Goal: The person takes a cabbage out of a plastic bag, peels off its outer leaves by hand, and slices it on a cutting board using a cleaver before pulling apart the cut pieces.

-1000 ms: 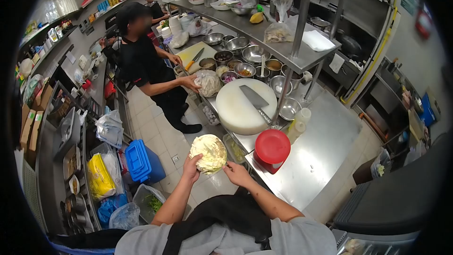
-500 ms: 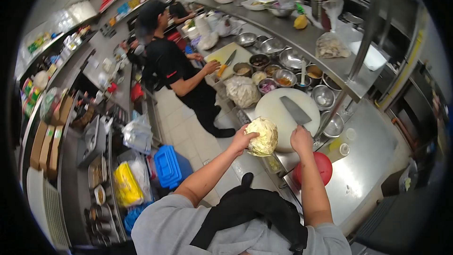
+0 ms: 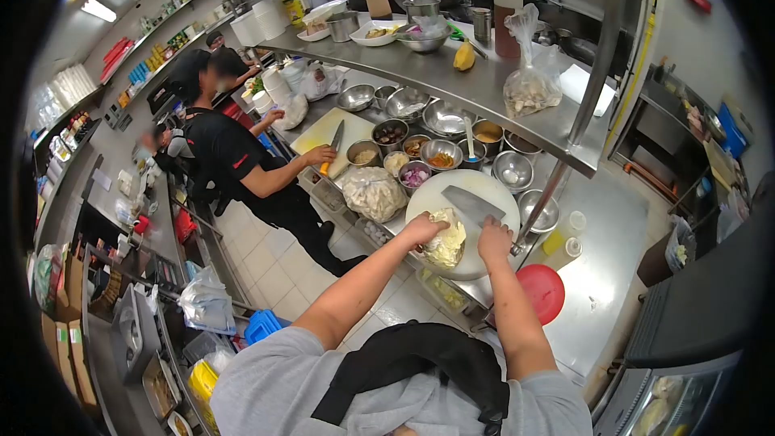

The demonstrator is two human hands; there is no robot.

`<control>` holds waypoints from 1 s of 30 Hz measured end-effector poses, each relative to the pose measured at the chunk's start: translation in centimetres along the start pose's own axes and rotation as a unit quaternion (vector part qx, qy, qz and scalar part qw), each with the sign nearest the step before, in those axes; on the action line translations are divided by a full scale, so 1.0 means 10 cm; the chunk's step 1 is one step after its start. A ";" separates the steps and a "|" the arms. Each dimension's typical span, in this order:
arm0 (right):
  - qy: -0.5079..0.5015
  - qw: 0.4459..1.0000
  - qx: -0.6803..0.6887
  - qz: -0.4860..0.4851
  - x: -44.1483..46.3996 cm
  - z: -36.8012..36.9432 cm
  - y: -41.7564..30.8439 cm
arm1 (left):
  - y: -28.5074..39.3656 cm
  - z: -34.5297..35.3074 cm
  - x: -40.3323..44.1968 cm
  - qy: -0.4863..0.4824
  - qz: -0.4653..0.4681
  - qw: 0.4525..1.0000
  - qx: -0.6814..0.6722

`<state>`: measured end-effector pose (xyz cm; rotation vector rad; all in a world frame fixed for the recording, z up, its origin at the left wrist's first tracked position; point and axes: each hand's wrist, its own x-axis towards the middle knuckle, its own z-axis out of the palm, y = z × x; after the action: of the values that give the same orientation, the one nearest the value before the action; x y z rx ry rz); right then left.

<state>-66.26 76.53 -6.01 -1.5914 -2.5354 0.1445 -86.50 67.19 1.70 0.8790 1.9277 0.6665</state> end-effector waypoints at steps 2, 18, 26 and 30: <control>-0.006 1.000 -0.002 -0.002 0.04 0.00 0.00 | 0.02 0.01 0.02 -0.009 -0.015 1.000 0.010; 0.008 0.970 0.137 -0.199 -0.34 -0.77 -1.10 | -1.08 0.18 0.13 0.004 0.084 0.849 -0.522; -0.072 0.959 0.043 -0.269 -0.12 -0.69 -1.15 | -1.95 0.03 -0.28 0.091 0.141 0.905 -0.391; -0.080 0.950 0.044 -0.299 -0.13 -0.75 -1.14 | -3.86 0.41 -1.38 0.190 0.000 0.977 0.095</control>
<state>-74.51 70.41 3.07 -0.7483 -2.9540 0.3193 -90.06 33.40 -21.65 0.9173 2.3645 0.6956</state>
